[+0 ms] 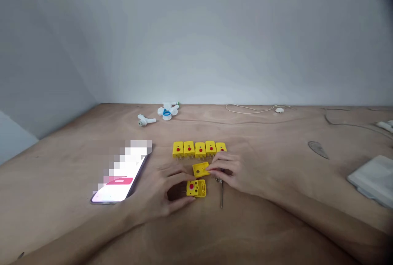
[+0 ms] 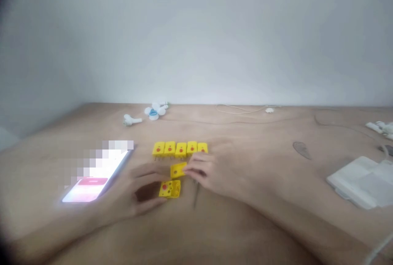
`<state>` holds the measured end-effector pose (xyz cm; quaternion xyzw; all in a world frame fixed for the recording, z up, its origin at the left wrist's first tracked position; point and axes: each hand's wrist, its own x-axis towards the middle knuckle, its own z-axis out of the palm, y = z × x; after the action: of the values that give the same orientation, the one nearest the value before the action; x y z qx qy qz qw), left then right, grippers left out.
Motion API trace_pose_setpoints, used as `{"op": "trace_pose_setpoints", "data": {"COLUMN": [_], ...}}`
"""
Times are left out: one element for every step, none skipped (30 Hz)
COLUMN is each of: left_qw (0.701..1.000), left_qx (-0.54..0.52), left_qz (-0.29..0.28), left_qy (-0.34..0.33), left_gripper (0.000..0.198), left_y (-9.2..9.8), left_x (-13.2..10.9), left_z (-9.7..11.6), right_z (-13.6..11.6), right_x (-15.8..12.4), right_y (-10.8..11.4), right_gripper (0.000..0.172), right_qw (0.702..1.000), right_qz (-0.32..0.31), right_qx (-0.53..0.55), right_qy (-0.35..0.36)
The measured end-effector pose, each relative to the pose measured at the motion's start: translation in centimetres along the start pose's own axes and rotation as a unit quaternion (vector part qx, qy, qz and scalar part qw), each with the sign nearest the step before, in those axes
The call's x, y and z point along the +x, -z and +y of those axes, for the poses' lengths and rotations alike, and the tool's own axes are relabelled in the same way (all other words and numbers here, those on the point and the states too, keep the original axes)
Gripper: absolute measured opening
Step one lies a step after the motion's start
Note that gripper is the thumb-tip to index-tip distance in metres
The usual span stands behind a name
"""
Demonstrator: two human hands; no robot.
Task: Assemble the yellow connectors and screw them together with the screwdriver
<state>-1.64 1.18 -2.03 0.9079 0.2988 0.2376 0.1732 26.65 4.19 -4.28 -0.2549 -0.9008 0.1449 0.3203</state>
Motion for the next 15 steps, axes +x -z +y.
{"op": "trace_pose_setpoints", "data": {"left_qw": [1.000,1.000,1.000,1.000,1.000,1.000,1.000,0.999,0.999,0.999,0.999,1.000,1.000,1.000,1.000], "left_qx": [0.000,0.002,0.005,0.008,0.012,0.018,0.024,0.030,0.033,0.032,0.030,0.027,0.024,0.024,0.026], "left_qz": [0.003,0.008,0.004,0.010,0.009,0.012,0.015,0.015,0.015,0.011,0.005,0.000,-0.001,0.001,0.004], "left_qy": [-0.003,-0.005,-0.009,-0.014,-0.014,-0.012,-0.009,-0.007,-0.007,-0.008,-0.010,-0.011,-0.011,-0.008,-0.003], "left_gripper": [0.029,0.029,0.029,0.031,0.031,0.030,0.030,0.031,0.033,0.035,0.037,0.038,0.038,0.037,0.036], "left_y": [0.0,0.0,0.0,0.0,0.0,0.0,0.0,0.0,0.0,0.0,0.0,0.0,0.0,0.0,0.0], "left_x": [-0.1,-0.1,-0.2,-0.2,-0.2,-0.3,-0.3,-0.3,-0.3,-0.2,-0.2,-0.1,-0.1,0.0,0.0], "left_z": [0.0,0.0,0.0,0.0,0.0,0.0,0.1,0.1,0.2,0.3,0.3,0.4,0.4,0.5,0.5], "right_z": [-0.1,-0.2,-0.2,-0.2,0.0,0.1,0.3,0.5,0.6,0.7,0.7,0.7,0.6,0.4,0.3], "right_x": [0.1,0.2,0.2,0.1,0.0,-0.2,-0.5,-0.7,-0.9,-1.0,-1.1,-1.1,-1.0,-1.0,-0.9], "right_y": [-0.1,-0.1,-0.1,0.1,0.4,0.7,1.0,1.4,1.7,2.0,2.2,2.4,2.6,2.6,2.7], "right_gripper": [0.015,0.016,0.017,0.017,0.017,0.016,0.016,0.015,0.014,0.014,0.015,0.015,0.016,0.017,0.018], "right_qw": [1.000,1.000,1.000,1.000,0.999,0.999,0.998,0.997,0.997,0.996,0.996,0.995,0.995,0.994,0.994], "right_qz": [0.007,0.016,0.021,0.023,0.029,0.029,0.028,0.016,-0.007,-0.035,-0.052,-0.064,-0.072,-0.085,-0.091], "right_qx": [0.005,0.009,0.006,-0.001,-0.009,-0.023,-0.035,-0.040,-0.039,-0.040,-0.035,-0.024,-0.013,-0.002,0.006], "right_qy": [0.006,0.003,0.002,-0.006,-0.014,-0.028,-0.044,-0.056,-0.064,-0.069,-0.070,-0.067,-0.064,-0.066,-0.064]}}
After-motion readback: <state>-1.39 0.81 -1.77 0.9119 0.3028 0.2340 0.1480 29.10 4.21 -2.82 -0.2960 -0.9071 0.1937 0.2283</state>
